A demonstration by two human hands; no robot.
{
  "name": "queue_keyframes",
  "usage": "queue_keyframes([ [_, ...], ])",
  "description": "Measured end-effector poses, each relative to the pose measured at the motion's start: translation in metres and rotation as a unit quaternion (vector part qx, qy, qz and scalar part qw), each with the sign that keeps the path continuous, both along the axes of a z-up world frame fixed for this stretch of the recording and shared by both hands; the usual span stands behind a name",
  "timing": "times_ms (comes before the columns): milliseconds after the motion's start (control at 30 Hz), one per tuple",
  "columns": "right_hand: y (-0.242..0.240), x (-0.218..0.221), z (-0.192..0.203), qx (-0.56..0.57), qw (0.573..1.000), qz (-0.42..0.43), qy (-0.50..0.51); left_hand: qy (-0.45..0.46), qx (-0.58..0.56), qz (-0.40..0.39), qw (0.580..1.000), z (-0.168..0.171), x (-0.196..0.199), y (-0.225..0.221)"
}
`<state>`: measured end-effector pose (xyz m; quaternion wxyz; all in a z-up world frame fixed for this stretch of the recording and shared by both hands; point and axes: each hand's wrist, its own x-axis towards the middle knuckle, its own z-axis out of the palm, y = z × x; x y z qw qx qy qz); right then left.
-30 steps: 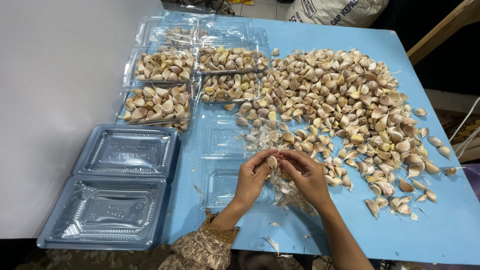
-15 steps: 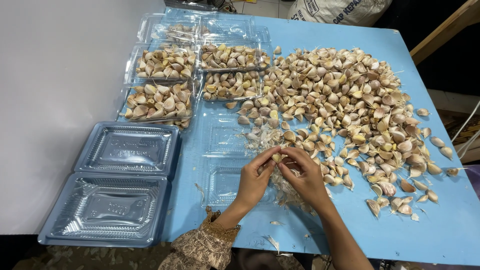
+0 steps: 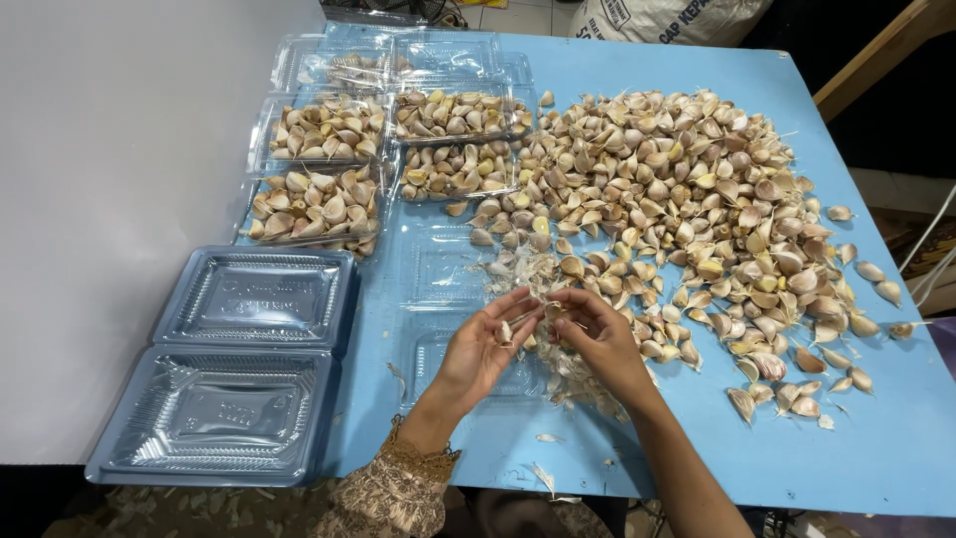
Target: Peeling and sorting garlic cloves into plastic containers
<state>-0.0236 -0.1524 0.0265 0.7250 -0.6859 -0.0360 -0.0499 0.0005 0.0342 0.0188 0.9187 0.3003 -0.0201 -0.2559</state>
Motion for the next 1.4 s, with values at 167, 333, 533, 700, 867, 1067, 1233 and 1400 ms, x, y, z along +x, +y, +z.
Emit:
queue_keyframes([
  [167,-0.004,0.003,-0.008,-0.002,1.0,0.007,0.001,-0.039,0.082,0.026,0.996,0.007,-0.005,0.016],
  [333,-0.001,0.004,-0.008,-0.011,1.0,0.007,0.001,-0.095,0.236,0.077,0.964,0.006,-0.003,0.039],
  [533,0.015,0.001,-0.003,-0.137,0.99,0.003,-0.013,-0.174,0.53,0.074,0.827,-0.003,0.004,0.047],
  [700,0.023,0.006,-0.017,-0.226,0.971,0.011,-0.074,-0.289,0.561,0.095,0.77,-0.006,-0.003,0.035],
  [867,0.037,0.002,-0.012,-0.313,0.938,0.016,-0.147,-0.349,0.616,0.119,0.696,-0.012,-0.009,0.035],
  [1067,0.043,0.006,-0.039,-0.463,0.845,0.011,-0.268,-0.387,0.669,0.136,0.619,-0.023,-0.009,0.036],
  [1233,0.03,0.01,-0.037,-0.447,0.852,0.002,-0.271,-0.388,0.692,0.139,0.593,-0.018,-0.01,0.034],
  [1400,-0.036,0.021,-0.017,-0.365,0.922,-0.084,-0.099,-0.41,0.673,0.143,0.598,0.003,-0.019,0.016],
])
